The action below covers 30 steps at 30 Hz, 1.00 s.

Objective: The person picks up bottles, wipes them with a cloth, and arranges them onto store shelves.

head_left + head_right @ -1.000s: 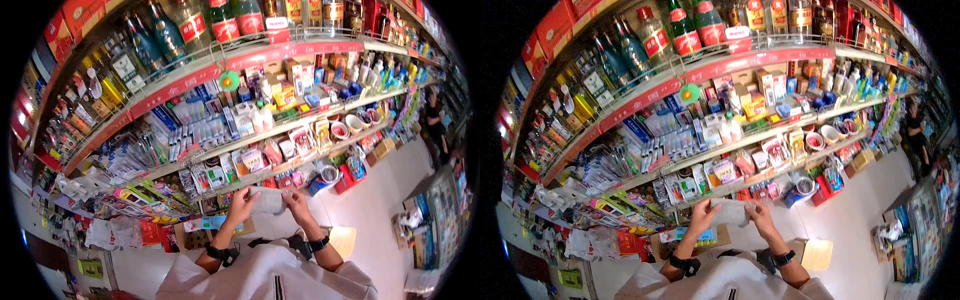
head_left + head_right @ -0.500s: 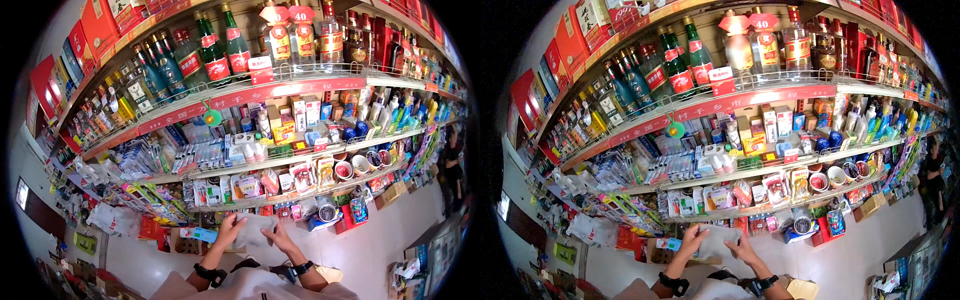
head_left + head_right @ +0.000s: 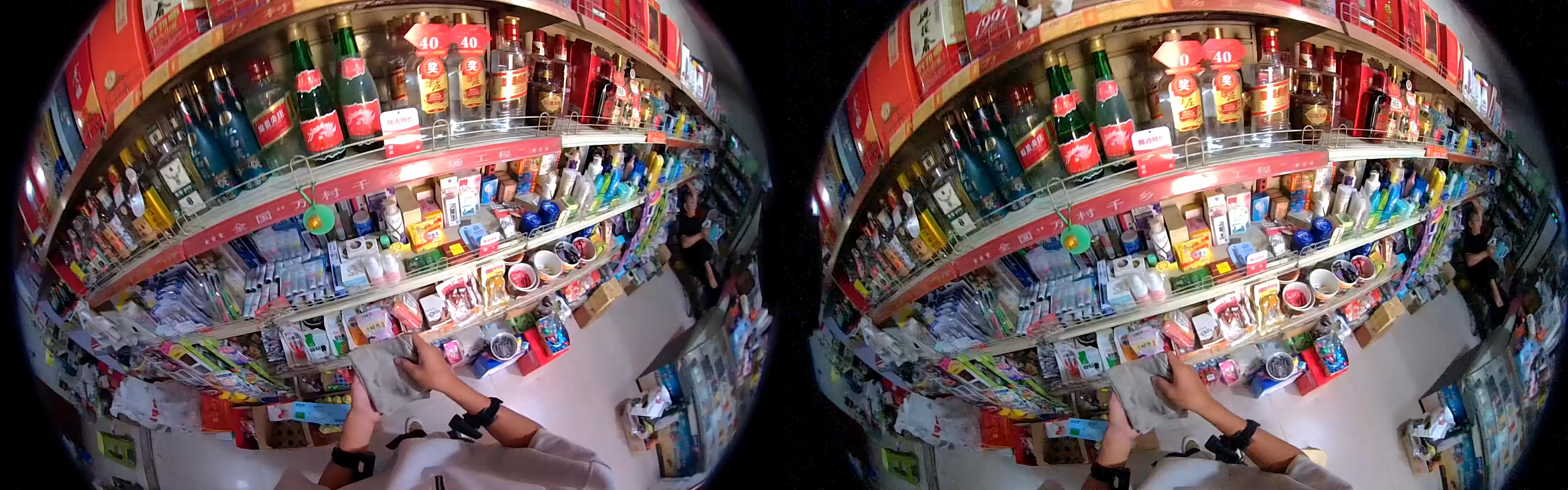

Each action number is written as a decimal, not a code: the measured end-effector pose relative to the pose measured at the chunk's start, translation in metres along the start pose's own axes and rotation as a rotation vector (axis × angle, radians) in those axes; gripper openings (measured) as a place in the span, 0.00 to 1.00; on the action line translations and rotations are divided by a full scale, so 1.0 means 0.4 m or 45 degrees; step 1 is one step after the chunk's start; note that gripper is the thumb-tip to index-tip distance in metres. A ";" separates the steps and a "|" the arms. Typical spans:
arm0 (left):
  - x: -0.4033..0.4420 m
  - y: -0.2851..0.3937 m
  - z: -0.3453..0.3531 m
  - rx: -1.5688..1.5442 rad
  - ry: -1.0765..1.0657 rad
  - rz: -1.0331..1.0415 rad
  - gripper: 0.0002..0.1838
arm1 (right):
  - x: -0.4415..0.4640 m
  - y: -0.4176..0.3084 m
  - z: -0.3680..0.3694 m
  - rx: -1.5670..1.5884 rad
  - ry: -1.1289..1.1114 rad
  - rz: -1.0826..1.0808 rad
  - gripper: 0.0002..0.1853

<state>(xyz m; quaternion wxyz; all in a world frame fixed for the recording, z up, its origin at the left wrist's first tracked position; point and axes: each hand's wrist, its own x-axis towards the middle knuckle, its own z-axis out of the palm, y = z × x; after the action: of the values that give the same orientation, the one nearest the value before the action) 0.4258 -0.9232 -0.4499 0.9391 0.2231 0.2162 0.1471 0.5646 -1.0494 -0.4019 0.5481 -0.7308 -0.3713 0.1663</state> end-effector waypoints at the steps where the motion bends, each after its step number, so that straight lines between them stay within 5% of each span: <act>1: -0.003 0.001 0.010 -0.018 0.008 -0.022 0.32 | 0.009 -0.002 0.004 -0.066 0.040 -0.067 0.28; 3: -0.006 0.016 0.040 0.041 0.062 0.007 0.34 | 0.023 0.002 0.011 -0.190 0.110 -0.188 0.29; 5: -0.002 0.044 0.065 -0.035 0.052 -0.002 0.34 | 0.046 0.006 0.008 -0.228 0.031 0.023 0.27; 10: 0.032 0.094 -0.002 0.751 0.122 0.454 0.19 | 0.109 -0.033 0.016 -0.061 0.054 -0.146 0.20; 16: 0.025 0.276 0.135 1.175 0.043 0.879 0.19 | 0.210 -0.116 0.015 0.403 -0.158 -0.037 0.32; 21: -0.038 0.507 0.376 1.365 0.012 1.304 0.20 | 0.378 -0.433 -0.061 0.397 -0.167 -0.695 0.30; 22: -0.046 0.557 0.424 1.316 0.008 1.369 0.20 | 0.397 -0.511 -0.086 0.262 -0.185 -0.571 0.29; 24: -0.056 0.653 0.517 1.271 0.005 1.536 0.20 | 0.503 -0.591 -0.070 0.252 0.019 -1.028 0.26; 28: 0.009 0.864 0.593 1.362 0.032 1.743 0.21 | 0.689 -0.748 -0.045 0.083 0.181 -1.127 0.25; 30: 0.048 0.930 0.613 1.496 0.372 1.896 0.20 | 0.760 -0.785 -0.022 -0.076 0.224 -1.105 0.25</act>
<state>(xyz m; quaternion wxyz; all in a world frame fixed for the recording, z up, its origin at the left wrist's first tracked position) 0.4913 -0.6843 -0.0790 0.3065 0.7180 0.1733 0.6004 0.6604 -0.7963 -0.0588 0.5754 -0.5341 -0.6002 -0.1528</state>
